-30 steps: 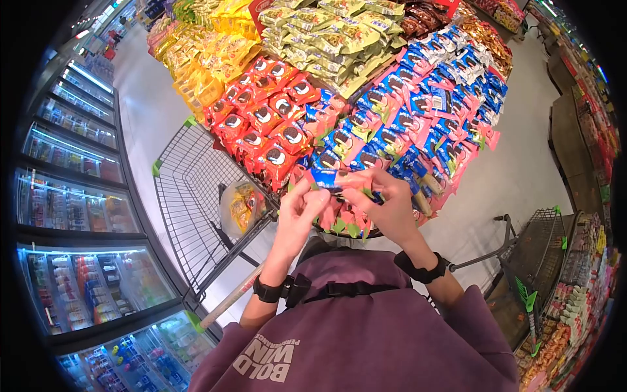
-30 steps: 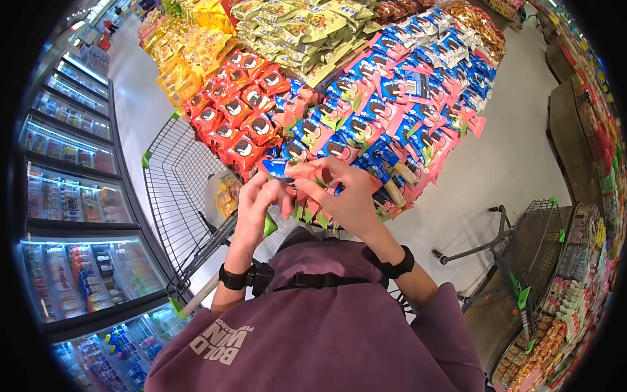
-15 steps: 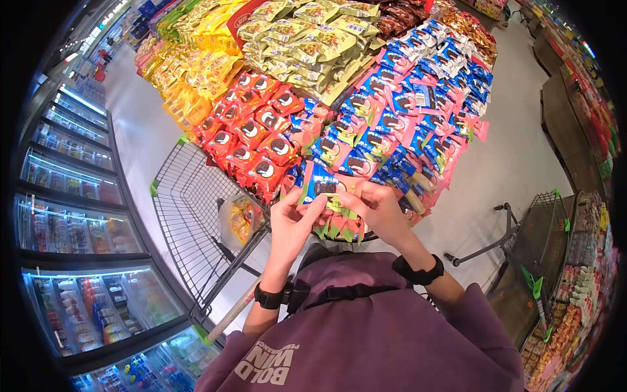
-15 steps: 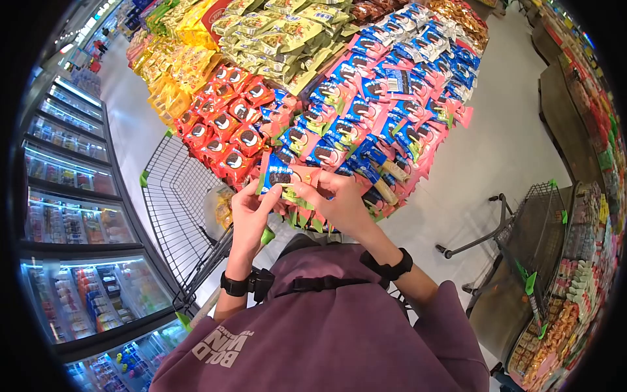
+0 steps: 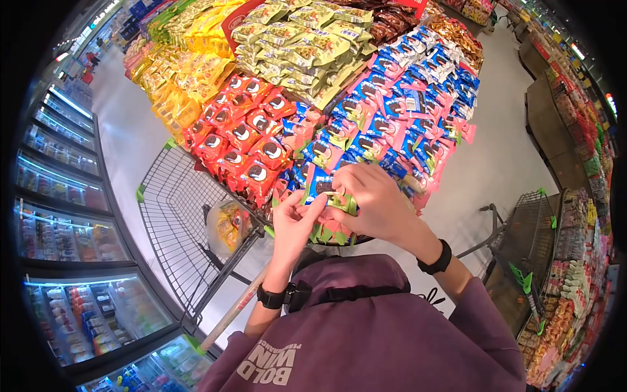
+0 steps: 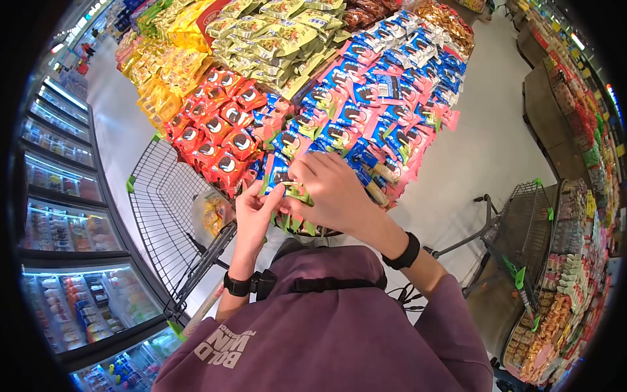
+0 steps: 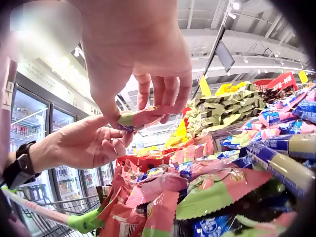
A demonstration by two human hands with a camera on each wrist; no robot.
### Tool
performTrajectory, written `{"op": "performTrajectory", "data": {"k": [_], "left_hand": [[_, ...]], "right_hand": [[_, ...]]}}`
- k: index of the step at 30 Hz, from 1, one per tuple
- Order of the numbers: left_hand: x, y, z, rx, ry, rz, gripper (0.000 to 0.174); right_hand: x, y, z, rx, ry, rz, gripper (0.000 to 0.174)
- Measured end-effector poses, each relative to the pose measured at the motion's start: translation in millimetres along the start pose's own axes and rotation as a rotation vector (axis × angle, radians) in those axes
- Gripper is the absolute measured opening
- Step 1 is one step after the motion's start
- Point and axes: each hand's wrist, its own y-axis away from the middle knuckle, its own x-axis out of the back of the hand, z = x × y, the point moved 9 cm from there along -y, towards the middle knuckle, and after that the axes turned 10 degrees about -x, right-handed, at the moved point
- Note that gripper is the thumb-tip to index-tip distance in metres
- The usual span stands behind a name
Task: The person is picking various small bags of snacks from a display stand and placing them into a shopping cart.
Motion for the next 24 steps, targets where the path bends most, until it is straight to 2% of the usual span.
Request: {"op": "performTrajectory", "data": {"k": [4,6,9,12,16,17,20,21,24], "left_hand": [[-1,0,4,-0.110,0.053,0.079,0.024],[5,3,2,-0.100,0.010,0.028,0.027],[12,10,-2,-0.070,-0.086,0.002,0.025],[13,15,0,-0.080,-0.057,0.007,0.020],[18,21,0,-0.077,-0.060,0.025,0.020],[19,22,2,-0.076,-0.058,0.025,0.020],[20,24,1,-0.065,-0.065,0.029,0.020],[19,23,1,-0.061,-0.070,0.028,0.020],[15,20,0,-0.065,-0.076,0.010,0.020]], "right_hand": [[3,-28,20,0.044,0.142,0.007,0.032],[4,-48,42,0.081,0.301,0.019,0.029],[-12,-78,72,-0.043,0.404,-0.198,0.034],[-34,-91,94,-0.077,0.323,-0.272,0.035],[-44,-98,111,-0.116,0.320,-0.159,0.035],[-50,-98,118,-0.147,0.365,-0.205,0.038],[-49,-93,116,-0.143,0.409,-0.146,0.039],[-52,-93,118,-0.190,0.434,-0.206,0.041],[-49,-91,117,-0.169,0.394,-0.156,0.045]]}}
